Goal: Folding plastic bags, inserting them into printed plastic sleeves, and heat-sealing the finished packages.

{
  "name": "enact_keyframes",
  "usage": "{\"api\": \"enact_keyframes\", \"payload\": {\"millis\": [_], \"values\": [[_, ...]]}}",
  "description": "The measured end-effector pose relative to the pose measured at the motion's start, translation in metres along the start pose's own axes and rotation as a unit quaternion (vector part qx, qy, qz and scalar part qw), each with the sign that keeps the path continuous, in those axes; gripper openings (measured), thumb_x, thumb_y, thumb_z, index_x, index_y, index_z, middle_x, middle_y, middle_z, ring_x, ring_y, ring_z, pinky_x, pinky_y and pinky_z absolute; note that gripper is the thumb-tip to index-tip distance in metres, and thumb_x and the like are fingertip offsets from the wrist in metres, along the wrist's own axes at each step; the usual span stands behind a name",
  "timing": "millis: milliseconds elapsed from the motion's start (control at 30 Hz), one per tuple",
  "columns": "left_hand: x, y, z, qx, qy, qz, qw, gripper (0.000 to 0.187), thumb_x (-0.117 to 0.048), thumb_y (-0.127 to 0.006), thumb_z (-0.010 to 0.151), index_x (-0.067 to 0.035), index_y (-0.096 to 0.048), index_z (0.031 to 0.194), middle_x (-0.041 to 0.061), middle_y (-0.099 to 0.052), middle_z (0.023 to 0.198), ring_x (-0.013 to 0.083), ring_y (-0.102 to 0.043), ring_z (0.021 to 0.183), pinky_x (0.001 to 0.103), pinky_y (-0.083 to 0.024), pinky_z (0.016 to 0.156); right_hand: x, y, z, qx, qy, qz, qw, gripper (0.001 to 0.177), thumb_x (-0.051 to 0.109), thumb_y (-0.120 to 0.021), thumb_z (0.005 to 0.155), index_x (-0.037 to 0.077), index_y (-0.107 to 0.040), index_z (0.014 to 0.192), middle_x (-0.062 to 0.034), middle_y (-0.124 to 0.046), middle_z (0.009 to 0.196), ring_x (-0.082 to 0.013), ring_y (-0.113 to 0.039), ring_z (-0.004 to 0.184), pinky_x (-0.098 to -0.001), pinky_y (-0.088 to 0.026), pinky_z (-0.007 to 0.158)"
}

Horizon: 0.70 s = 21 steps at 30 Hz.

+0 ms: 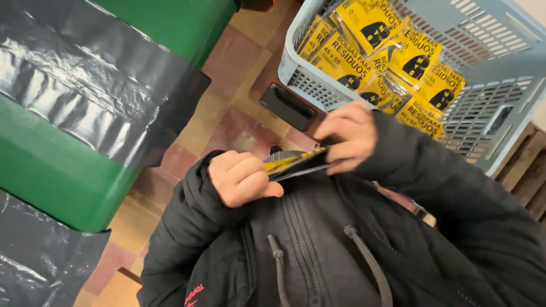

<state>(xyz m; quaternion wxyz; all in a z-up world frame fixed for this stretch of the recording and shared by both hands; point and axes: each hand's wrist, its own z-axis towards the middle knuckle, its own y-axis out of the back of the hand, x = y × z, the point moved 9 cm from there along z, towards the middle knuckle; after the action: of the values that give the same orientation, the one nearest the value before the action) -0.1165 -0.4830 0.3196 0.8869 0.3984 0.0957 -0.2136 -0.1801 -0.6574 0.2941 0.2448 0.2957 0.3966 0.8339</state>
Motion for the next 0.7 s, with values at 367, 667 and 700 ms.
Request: {"api": "enact_keyframes", "payload": {"millis": [367, 667, 700], "values": [[0.008, -0.065, 0.021, 0.063, 0.035, 0.003, 0.997, 0.028, -0.022, -0.075, 0.080, -0.010, -0.068, 0.104, 0.007, -0.069, 0.110, 0.0234, -0.068, 0.080, 0.036, -0.052, 0.061, 0.019, 0.011, -0.004, 0.053, -0.067, 0.062, 0.994, 0.019, 0.020, -0.081, 0.084, 0.007, -0.068, 0.089, -0.0085, -0.067, 0.096, -0.0289, -0.066, 0.079, -0.0396, -0.053, 0.067], [0.022, -0.132, 0.000, 0.189, 0.066, -0.061, 0.978, 0.026, -0.017, -0.064, 0.086, -0.013, -0.071, 0.111, 0.005, -0.062, 0.103, 0.0248, -0.067, 0.084, 0.039, -0.056, 0.065, 0.014, -0.005, -0.008, 0.214, -0.034, 0.062, 0.974, 0.024, 0.030, -0.078, 0.078, 0.009, -0.067, 0.082, -0.0089, -0.066, 0.105, -0.0274, -0.064, 0.081, -0.0405, -0.051, 0.066], [0.022, -0.139, 0.000, 0.192, 0.063, -0.063, 0.977, 0.026, -0.017, -0.064, 0.086, -0.013, -0.071, 0.111, 0.005, -0.062, 0.103, 0.0248, -0.067, 0.084, 0.039, -0.056, 0.065, 0.014, 0.000, -0.005, 0.212, -0.038, 0.061, 0.975, 0.024, 0.030, -0.078, 0.078, 0.009, -0.067, 0.082, -0.0089, -0.066, 0.105, -0.0274, -0.064, 0.081, -0.0405, -0.051, 0.066]]}}
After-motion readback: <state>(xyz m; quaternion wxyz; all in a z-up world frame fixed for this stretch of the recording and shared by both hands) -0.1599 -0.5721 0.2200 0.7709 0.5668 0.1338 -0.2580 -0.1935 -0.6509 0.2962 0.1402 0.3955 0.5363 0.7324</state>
